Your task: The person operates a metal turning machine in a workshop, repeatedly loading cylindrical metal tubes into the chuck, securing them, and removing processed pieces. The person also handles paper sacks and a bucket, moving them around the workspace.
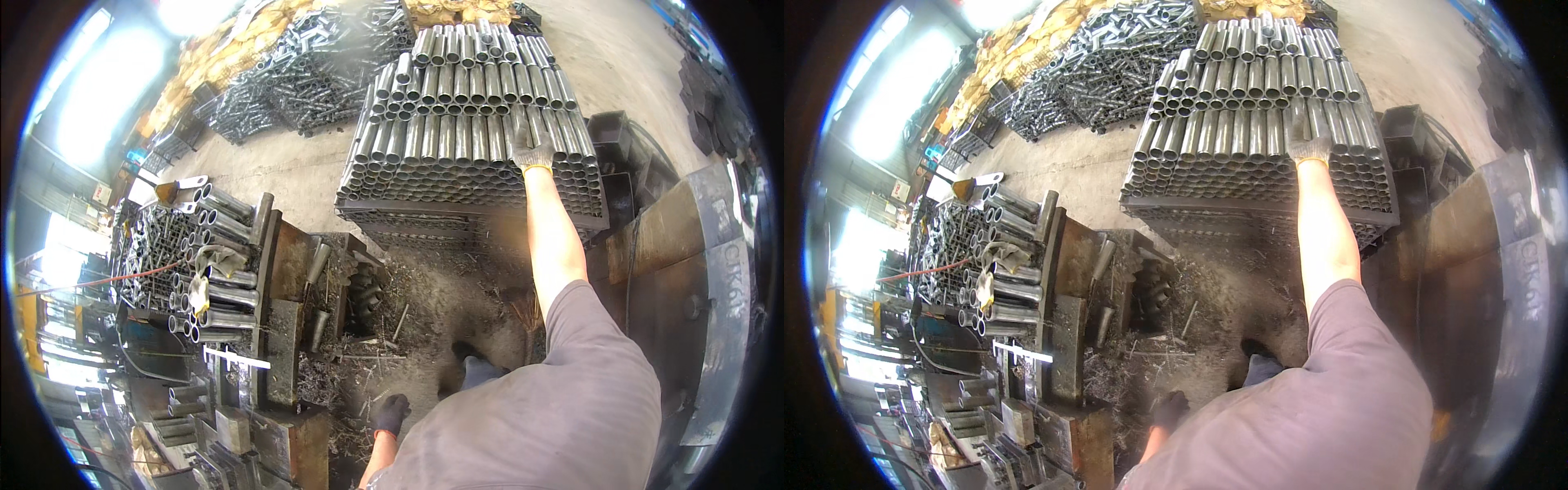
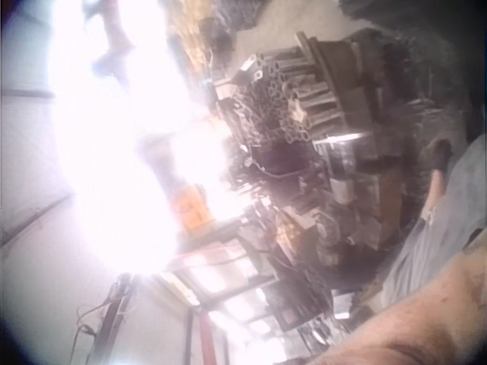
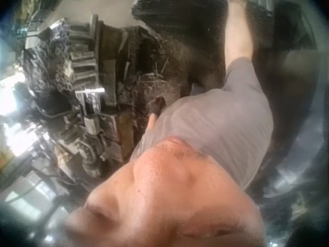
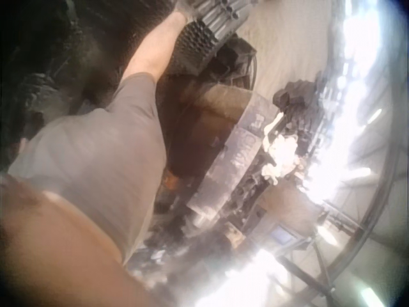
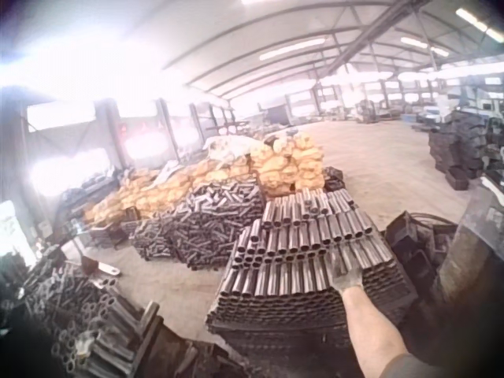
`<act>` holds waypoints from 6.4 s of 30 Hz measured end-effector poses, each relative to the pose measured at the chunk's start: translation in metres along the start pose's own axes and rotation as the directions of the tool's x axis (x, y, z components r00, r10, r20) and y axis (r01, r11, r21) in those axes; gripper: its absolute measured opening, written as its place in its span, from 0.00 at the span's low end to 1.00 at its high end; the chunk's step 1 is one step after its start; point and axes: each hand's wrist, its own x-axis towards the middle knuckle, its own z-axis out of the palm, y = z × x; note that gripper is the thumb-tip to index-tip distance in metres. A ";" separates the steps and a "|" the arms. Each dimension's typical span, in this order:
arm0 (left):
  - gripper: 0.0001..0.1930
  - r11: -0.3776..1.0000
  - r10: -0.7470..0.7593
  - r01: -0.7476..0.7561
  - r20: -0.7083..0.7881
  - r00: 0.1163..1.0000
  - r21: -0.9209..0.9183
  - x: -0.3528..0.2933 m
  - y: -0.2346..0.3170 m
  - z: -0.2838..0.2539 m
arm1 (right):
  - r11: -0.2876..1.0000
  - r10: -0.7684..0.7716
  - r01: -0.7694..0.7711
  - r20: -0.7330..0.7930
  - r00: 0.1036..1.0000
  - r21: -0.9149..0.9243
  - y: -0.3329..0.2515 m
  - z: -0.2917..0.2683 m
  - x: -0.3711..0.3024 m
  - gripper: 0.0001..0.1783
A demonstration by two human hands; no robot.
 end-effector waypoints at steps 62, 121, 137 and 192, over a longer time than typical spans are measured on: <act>0.22 0.562 -0.303 -0.716 -0.909 0.287 -0.414 -0.307 -0.415 -0.303 | 0.488 0.771 0.870 -0.432 -0.468 -0.072 0.841 -0.302 -0.897 0.35; 0.35 0.976 -0.018 -0.193 -0.916 0.400 -0.103 -0.333 -0.374 -0.343 | 0.632 0.729 0.775 -0.361 -0.581 0.029 0.820 -0.363 -0.816 0.23; 0.34 0.501 0.124 -0.637 -0.680 0.723 -0.586 -0.372 -0.295 -0.502 | 1.000 0.022 0.024 -0.124 -0.992 -0.015 0.693 -0.235 -1.055 0.05; 0.42 0.592 -0.353 0.610 -0.850 -0.392 -0.527 -0.642 -0.511 -0.653 | 0.335 0.898 0.870 0.401 -0.179 -0.362 0.721 -0.209 -0.835 0.24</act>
